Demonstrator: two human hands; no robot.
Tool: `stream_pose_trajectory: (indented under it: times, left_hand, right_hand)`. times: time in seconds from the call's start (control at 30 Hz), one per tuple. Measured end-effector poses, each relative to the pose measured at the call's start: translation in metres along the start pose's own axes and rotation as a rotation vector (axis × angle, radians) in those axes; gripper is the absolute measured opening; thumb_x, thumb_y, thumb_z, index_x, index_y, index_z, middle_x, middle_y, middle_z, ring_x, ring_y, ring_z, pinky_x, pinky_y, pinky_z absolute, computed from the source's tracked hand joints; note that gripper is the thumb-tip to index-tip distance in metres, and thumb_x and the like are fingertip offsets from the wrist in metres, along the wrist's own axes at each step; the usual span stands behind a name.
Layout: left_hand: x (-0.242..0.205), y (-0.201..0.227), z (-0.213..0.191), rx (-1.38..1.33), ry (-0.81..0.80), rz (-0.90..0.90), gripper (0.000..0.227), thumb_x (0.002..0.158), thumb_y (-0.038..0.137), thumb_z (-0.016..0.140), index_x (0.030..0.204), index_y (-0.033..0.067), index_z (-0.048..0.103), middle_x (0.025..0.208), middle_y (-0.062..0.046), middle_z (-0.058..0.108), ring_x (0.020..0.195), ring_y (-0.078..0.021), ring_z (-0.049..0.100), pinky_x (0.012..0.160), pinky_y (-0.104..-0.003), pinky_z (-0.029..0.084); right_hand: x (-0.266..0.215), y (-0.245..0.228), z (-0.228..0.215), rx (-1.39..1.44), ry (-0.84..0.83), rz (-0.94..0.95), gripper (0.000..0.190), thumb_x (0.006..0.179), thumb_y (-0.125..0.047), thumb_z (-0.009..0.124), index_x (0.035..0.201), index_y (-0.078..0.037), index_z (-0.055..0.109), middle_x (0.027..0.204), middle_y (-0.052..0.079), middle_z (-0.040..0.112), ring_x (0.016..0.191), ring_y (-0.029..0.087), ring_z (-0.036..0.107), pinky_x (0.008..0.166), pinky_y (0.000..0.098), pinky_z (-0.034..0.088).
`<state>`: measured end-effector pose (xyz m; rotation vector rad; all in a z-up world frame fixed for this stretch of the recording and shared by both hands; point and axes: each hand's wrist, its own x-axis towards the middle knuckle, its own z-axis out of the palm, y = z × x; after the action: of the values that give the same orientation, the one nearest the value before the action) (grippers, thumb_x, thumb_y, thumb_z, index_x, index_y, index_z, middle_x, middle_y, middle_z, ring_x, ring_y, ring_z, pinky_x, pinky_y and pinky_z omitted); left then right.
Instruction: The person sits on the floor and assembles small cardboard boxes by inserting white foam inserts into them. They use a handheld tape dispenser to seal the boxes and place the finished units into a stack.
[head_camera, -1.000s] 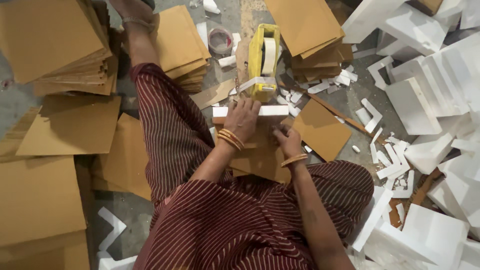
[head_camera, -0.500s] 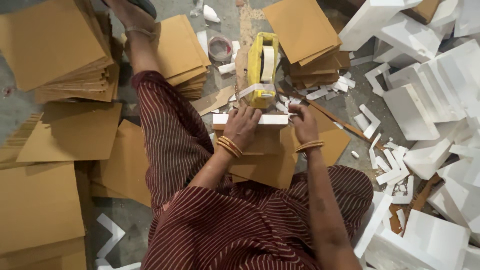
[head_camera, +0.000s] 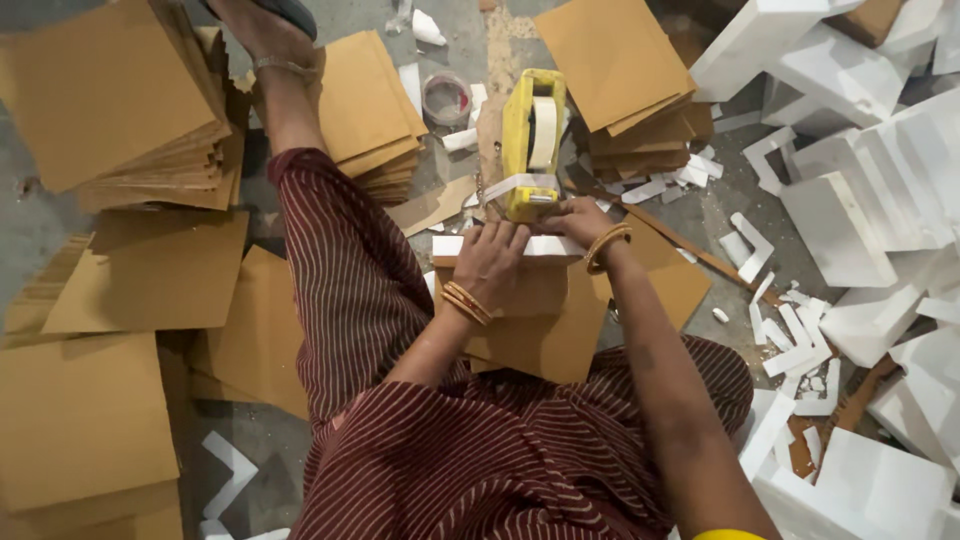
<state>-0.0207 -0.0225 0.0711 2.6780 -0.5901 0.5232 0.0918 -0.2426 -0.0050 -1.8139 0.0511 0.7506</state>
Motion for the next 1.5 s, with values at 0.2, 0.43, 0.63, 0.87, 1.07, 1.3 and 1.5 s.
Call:
stream_pose_trajectory:
  times: [0.2,0.43,0.63,0.87,1.07,1.3,1.5]
  left_hand:
    - [-0.005,0.006,-0.001,-0.029,0.015,-0.012,0.033,0.087,0.011,0.057,0.12,0.0095,0.06,0.109,-0.008,0.062,0.104,-0.0252,0.059,0.092,-0.039,0.044]
    - [-0.008,0.003,-0.006,-0.07,0.03,0.002,0.034,0.086,0.009,0.057,0.12,0.0086,0.06,0.109,-0.009,0.062,0.106,-0.0275,0.059,0.095,-0.041,0.044]
    - [-0.006,0.002,0.01,-0.023,0.0,-0.015,0.032,0.085,0.013,0.06,0.117,0.0113,0.06,0.108,-0.01,0.062,0.116,-0.0315,0.058,0.096,-0.041,0.043]
    - [-0.014,-0.034,-0.008,-0.135,-0.174,-0.115,0.047,0.077,0.002,0.065,0.122,0.0133,0.063,0.113,-0.009,0.067,0.11,-0.0276,0.063,0.103,-0.047,0.044]
    - [-0.029,-0.052,-0.028,-0.541,-0.1,-0.213,0.042,0.075,0.006,0.072,0.116,0.0121,0.067,0.109,-0.009,0.068,0.106,-0.0328,0.065,0.091,-0.046,0.052]
    - [-0.02,-0.039,-0.028,-0.618,-0.127,-0.274,0.039,0.071,0.009,0.075,0.11,0.0141,0.068,0.107,-0.007,0.069,0.096,-0.0322,0.068,0.083,-0.046,0.052]
    - [-0.019,-0.032,-0.008,-0.679,-0.061,-0.239,0.042,0.076,0.004,0.073,0.116,0.0133,0.065,0.115,-0.011,0.068,0.105,-0.0342,0.066,0.09,-0.044,0.054]
  right_hand:
    - [0.015,0.011,-0.016,-0.35,-0.217,-0.081,0.03,0.084,-0.021,0.071,0.106,-0.004,0.08,0.103,0.008,0.079,0.094,0.017,0.07,0.086,0.0306,0.054]
    - [-0.011,-0.031,-0.023,-0.897,0.089,0.123,0.045,0.082,-0.036,0.079,0.117,-0.008,0.075,0.113,0.014,0.072,0.101,0.03,0.069,0.09,0.0411,0.053]
    - [-0.091,-0.038,-0.001,-0.375,0.245,-0.348,0.043,0.087,-0.033,0.077,0.121,-0.008,0.069,0.115,0.014,0.073,0.107,0.031,0.07,0.091,0.0416,0.055]
    - [-0.165,-0.035,0.006,-0.641,0.332,-0.313,0.047,0.084,-0.031,0.075,0.127,-0.014,0.068,0.118,0.013,0.073,0.107,0.032,0.07,0.09,0.0425,0.056]
    - [-0.153,-0.037,-0.03,-0.564,0.192,-0.451,0.037,0.102,-0.033,0.059,0.131,-0.012,0.066,0.127,0.013,0.068,0.111,0.025,0.067,0.094,0.0369,0.054]
    - [-0.028,-0.064,-0.006,-0.236,0.196,-0.239,0.037,0.101,-0.032,0.065,0.12,-0.001,0.071,0.106,0.005,0.073,0.099,0.015,0.065,0.087,0.03,0.051]
    - [-0.074,-0.054,0.018,-0.033,0.311,-0.351,0.025,0.098,-0.024,0.069,0.104,0.0,0.071,0.093,0.004,0.07,0.086,0.014,0.066,0.078,0.03,0.055]
